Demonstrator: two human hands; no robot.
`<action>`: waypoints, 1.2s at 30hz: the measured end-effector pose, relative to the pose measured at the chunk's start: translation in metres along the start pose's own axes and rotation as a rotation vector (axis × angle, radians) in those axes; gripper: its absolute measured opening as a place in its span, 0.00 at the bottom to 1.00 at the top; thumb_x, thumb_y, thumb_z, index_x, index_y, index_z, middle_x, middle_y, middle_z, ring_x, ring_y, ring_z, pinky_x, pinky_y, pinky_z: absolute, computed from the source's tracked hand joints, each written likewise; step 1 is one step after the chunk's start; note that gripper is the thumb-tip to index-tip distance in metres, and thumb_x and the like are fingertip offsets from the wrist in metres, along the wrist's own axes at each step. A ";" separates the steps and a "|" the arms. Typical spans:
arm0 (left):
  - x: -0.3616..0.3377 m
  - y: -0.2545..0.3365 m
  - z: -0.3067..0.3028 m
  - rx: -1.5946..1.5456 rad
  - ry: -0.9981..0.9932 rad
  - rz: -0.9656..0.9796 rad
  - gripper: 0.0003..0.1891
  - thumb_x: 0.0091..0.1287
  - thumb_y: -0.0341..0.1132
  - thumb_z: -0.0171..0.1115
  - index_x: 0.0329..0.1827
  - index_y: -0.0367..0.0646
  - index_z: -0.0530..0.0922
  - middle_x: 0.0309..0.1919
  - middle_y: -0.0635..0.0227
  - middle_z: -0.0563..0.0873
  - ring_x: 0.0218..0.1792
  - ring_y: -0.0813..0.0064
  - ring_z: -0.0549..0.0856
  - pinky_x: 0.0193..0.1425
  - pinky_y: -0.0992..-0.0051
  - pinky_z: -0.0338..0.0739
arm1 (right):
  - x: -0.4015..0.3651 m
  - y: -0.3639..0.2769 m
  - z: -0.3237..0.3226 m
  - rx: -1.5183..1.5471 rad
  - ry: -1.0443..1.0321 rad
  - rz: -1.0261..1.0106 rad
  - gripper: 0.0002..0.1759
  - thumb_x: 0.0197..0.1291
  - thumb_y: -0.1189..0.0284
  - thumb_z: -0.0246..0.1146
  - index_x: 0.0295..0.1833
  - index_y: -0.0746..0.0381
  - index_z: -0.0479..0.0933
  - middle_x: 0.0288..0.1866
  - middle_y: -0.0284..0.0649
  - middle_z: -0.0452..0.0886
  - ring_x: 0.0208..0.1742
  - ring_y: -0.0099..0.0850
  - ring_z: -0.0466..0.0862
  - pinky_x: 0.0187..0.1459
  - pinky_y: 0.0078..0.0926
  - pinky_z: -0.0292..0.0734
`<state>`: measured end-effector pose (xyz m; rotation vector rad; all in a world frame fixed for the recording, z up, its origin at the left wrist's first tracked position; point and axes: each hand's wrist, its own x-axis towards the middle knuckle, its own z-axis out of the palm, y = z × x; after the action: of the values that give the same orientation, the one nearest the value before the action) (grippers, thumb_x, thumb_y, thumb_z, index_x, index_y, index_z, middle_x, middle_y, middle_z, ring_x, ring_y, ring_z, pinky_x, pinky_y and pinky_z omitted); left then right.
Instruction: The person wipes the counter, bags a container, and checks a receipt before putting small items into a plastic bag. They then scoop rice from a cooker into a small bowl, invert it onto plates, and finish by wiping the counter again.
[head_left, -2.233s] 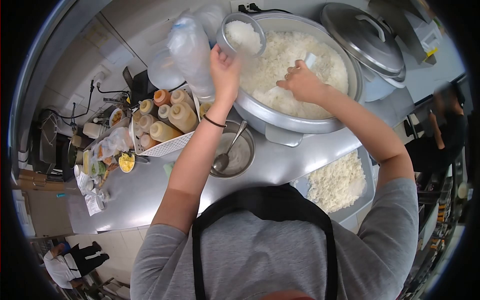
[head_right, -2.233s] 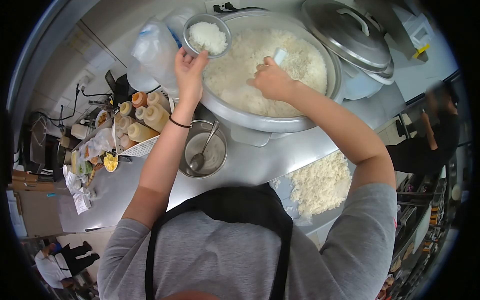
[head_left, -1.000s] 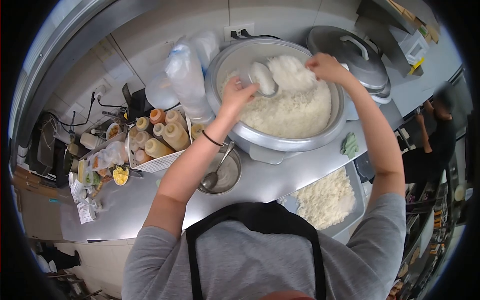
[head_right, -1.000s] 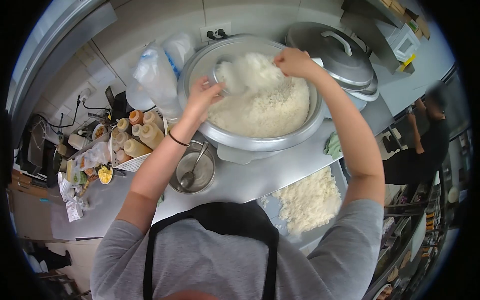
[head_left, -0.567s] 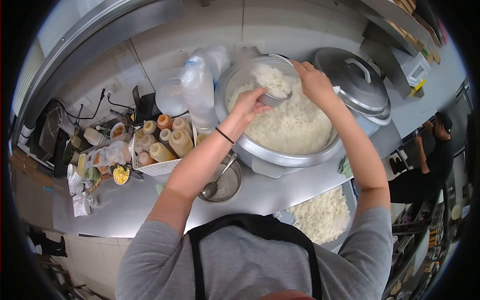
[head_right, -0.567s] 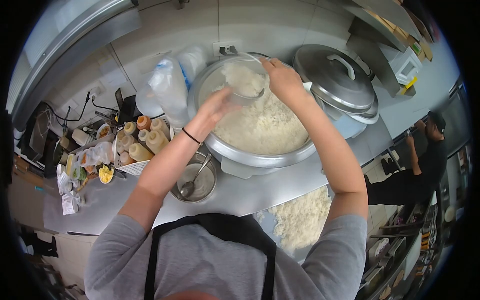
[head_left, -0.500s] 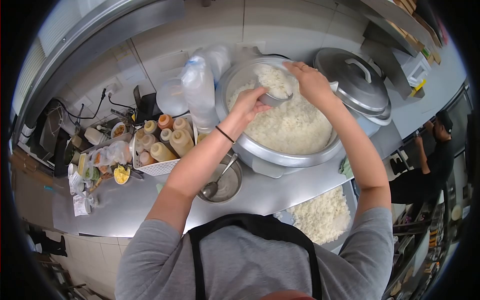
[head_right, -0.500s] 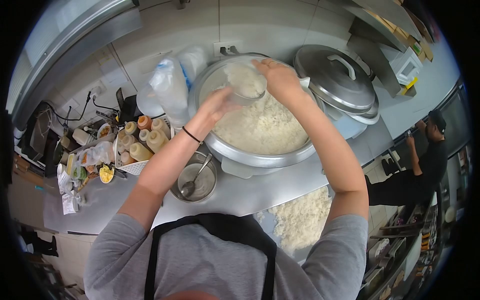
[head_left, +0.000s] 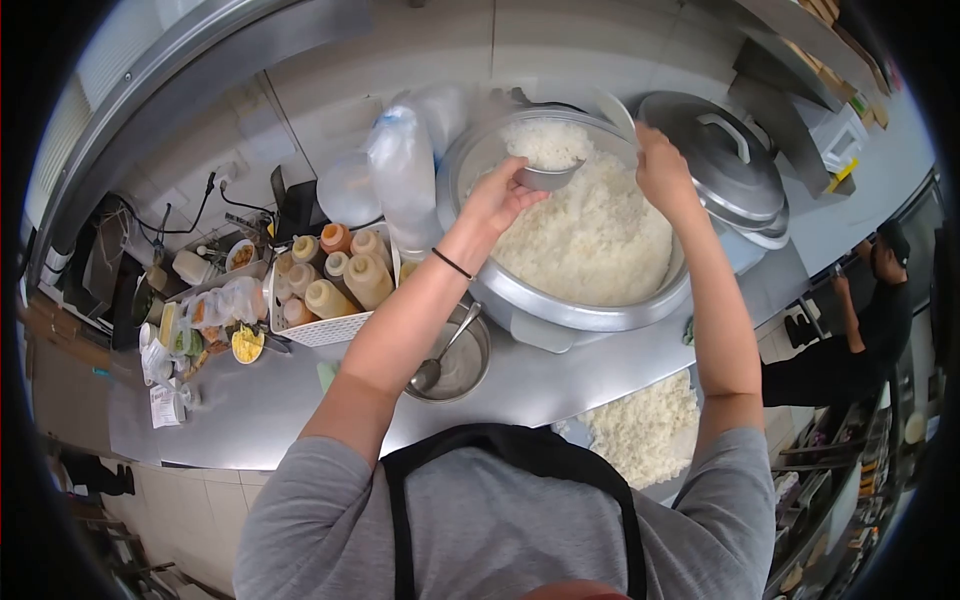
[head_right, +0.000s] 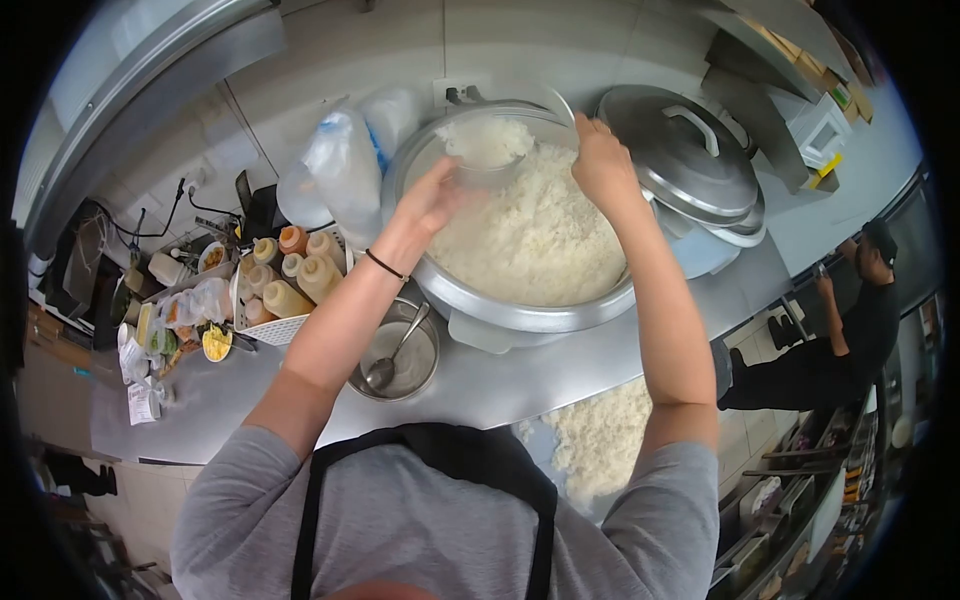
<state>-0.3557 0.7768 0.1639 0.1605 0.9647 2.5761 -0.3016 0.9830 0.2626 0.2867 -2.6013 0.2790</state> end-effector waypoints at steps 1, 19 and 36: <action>-0.002 0.002 0.003 -0.021 0.023 0.018 0.12 0.61 0.33 0.56 0.44 0.36 0.70 0.42 0.58 0.75 0.42 0.65 0.79 0.49 0.62 0.77 | -0.004 0.000 0.001 0.008 -0.057 0.150 0.29 0.43 0.87 0.50 0.57 0.66 0.68 0.51 0.52 0.74 0.51 0.48 0.74 0.53 0.39 0.69; -0.022 0.033 0.001 0.363 -0.193 -0.035 0.13 0.61 0.34 0.58 0.43 0.34 0.72 0.36 0.60 0.80 0.37 0.71 0.82 0.43 0.71 0.80 | 0.013 -0.011 -0.016 0.226 -0.151 0.117 0.24 0.50 0.85 0.53 0.56 0.61 0.72 0.53 0.47 0.76 0.48 0.38 0.78 0.50 0.28 0.71; -0.024 0.037 -0.006 0.310 -0.106 -0.003 0.12 0.60 0.31 0.58 0.42 0.31 0.73 0.36 0.57 0.80 0.36 0.66 0.82 0.42 0.68 0.80 | -0.009 -0.020 0.021 0.390 -0.032 -0.172 0.23 0.52 0.85 0.52 0.55 0.59 0.73 0.48 0.45 0.77 0.50 0.42 0.75 0.50 0.33 0.70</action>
<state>-0.3464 0.7383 0.1844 0.3740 1.3151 2.3728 -0.2985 0.9604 0.2427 0.6503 -2.5167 0.7255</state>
